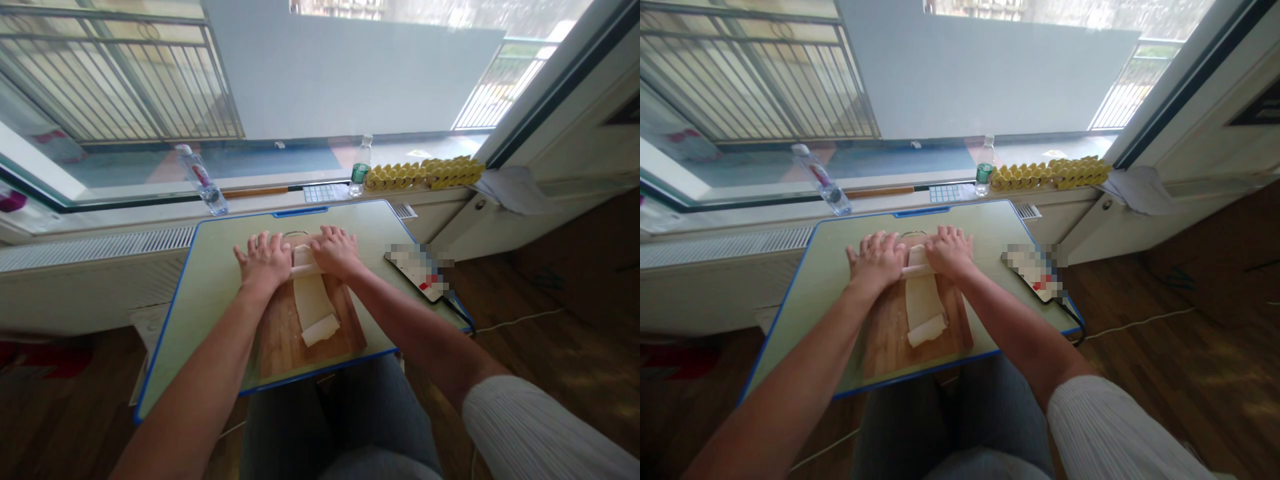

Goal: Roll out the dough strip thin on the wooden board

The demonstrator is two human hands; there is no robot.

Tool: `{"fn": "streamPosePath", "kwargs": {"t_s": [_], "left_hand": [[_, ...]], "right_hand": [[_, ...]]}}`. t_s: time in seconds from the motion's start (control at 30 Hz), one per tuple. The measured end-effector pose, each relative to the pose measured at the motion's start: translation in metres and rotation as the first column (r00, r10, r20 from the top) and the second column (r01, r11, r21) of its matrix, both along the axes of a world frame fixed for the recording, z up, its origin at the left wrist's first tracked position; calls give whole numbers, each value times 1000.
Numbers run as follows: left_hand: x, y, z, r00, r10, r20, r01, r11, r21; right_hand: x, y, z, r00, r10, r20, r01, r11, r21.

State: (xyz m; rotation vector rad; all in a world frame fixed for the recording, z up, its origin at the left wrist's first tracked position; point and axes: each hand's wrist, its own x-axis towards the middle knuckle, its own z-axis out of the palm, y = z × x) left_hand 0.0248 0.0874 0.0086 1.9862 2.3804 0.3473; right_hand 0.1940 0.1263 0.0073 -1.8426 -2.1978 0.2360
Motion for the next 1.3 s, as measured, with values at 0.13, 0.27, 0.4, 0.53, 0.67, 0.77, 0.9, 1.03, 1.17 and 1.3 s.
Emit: {"fn": "streamPosePath", "kwargs": {"t_s": [0.13, 0.27, 0.4, 0.53, 0.67, 0.77, 0.9, 1.03, 1.17, 1.3], "left_hand": [[2, 4, 3, 999, 36, 14, -35, 999, -26], [6, -30, -10, 999, 18, 44, -19, 1000, 13], [8, -58, -21, 1000, -17, 14, 16, 995, 95], [3, -44, -16, 1000, -30, 9, 29, 995, 92], [-6, -5, -2, 999, -30, 42, 31, 999, -22], [-9, 10, 5, 997, -24, 68, 32, 992, -122], [-4, -14, 0, 998, -61, 29, 64, 990, -127], [3, -44, -9, 999, -30, 13, 31, 997, -73], [1, -30, -9, 998, -30, 47, 33, 998, -58], [-7, 5, -1, 995, -7, 95, 17, 994, -108]], "right_hand": [[1, -7, -1, 1000, 20, 1, -20, 996, 89], [11, -48, -11, 992, 114, 50, -122, 977, 176], [14, -63, -16, 988, 127, 87, -139, 979, 149], [5, -37, -13, 994, 87, 69, -95, 987, 127], [-3, -6, -4, 997, 70, 22, -71, 996, 56], [-4, 0, 0, 999, 54, 5, -54, 998, 12], [2, -23, -4, 996, 75, 42, -75, 997, 3], [14, -45, -10, 991, 97, 92, -101, 994, 47], [15, -25, -8, 991, 90, 97, -95, 994, 49], [6, 9, -1, 996, 78, 54, -77, 997, -16]]}}
